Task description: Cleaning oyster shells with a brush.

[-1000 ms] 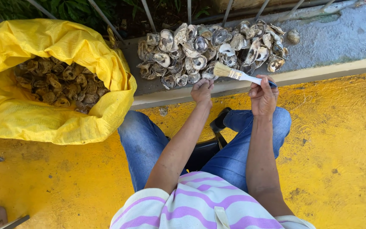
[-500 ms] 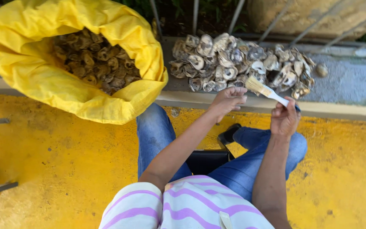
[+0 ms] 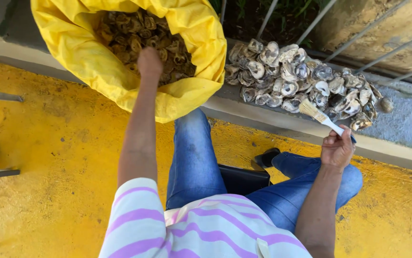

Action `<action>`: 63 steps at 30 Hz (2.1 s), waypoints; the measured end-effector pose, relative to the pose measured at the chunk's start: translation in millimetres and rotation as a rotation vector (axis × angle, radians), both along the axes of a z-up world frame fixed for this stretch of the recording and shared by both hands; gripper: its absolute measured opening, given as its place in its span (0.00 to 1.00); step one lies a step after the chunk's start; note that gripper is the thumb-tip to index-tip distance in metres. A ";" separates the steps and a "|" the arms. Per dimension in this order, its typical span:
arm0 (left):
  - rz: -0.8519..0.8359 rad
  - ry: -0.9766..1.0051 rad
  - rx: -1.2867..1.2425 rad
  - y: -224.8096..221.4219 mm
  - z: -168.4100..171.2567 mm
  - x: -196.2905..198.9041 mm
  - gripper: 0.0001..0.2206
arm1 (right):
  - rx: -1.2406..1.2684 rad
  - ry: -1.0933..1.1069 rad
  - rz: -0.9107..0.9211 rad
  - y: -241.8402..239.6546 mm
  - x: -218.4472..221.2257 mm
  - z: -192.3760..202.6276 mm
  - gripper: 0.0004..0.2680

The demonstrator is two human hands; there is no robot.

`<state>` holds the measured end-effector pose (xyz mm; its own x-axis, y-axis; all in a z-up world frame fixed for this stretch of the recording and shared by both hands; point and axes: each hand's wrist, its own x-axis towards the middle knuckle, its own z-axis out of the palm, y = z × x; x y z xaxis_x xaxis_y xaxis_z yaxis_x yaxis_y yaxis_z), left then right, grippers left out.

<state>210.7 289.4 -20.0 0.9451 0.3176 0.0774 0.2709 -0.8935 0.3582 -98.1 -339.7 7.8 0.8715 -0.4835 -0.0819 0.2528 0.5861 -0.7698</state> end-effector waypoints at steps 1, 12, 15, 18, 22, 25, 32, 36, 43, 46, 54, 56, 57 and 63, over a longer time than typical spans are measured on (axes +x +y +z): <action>-0.065 0.028 0.124 3.0 -20.7 8.3 0.04 | -0.015 0.004 0.009 0.0 -0.4 -2.5 0.09; -0.186 0.081 0.486 -13.2 -32.7 23.9 0.12 | -0.046 0.104 -0.001 -15.9 -11.5 -26.4 0.09; -0.156 -0.197 0.346 0.5 -38.6 -4.5 0.03 | -0.061 0.166 -0.023 -17.5 -11.4 -22.3 0.09; -0.095 -0.330 0.159 -44.1 87.6 -61.5 0.06 | -0.065 0.165 0.011 -9.2 -9.1 -16.9 0.09; -0.211 -0.486 -0.261 -110.2 133.9 -149.7 0.04 | -0.106 0.157 0.060 6.7 -4.0 -8.6 0.08; -0.439 -0.446 -0.386 -181.1 156.1 -202.1 0.03 | -0.178 0.124 0.096 26.5 -1.7 -2.4 0.07; -0.837 -0.176 -0.138 -326.9 69.4 -238.2 0.07 | -0.339 0.238 0.141 94.1 0.9 -13.7 0.05; -0.908 -0.121 -0.140 -350.1 54.7 -250.5 0.07 | -0.451 0.272 0.078 105.1 -3.0 -7.0 0.06; -0.922 -0.143 -0.296 -341.0 22.3 -234.6 0.10 | -0.517 0.320 0.201 106.1 1.4 -2.5 0.07; -0.930 0.056 -0.409 -329.8 38.0 -225.9 0.11 | -0.541 0.346 0.239 106.1 6.4 0.5 0.06; -0.892 0.249 -0.557 -307.4 15.2 -217.7 0.06 | -0.539 0.387 0.272 105.5 14.3 -8.0 0.06; -0.906 0.204 -0.599 -305.0 11.6 -218.4 0.07 | -0.550 0.418 0.260 105.3 15.3 -10.6 0.07; -0.903 0.199 -0.602 -304.0 12.1 -219.8 0.07 | -0.555 0.415 0.263 106.6 15.0 -8.7 0.07; -0.840 0.143 -0.734 -292.4 13.1 -226.1 0.21 | -0.625 0.446 0.220 108.1 12.8 4.4 0.06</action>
<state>-15.4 -2.9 -6.9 0.8659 -0.5002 0.0071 -0.2369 -0.3975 0.8865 -85.4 -231.6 12.2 0.9012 -0.3759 -0.2157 -0.2275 0.0132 -0.9737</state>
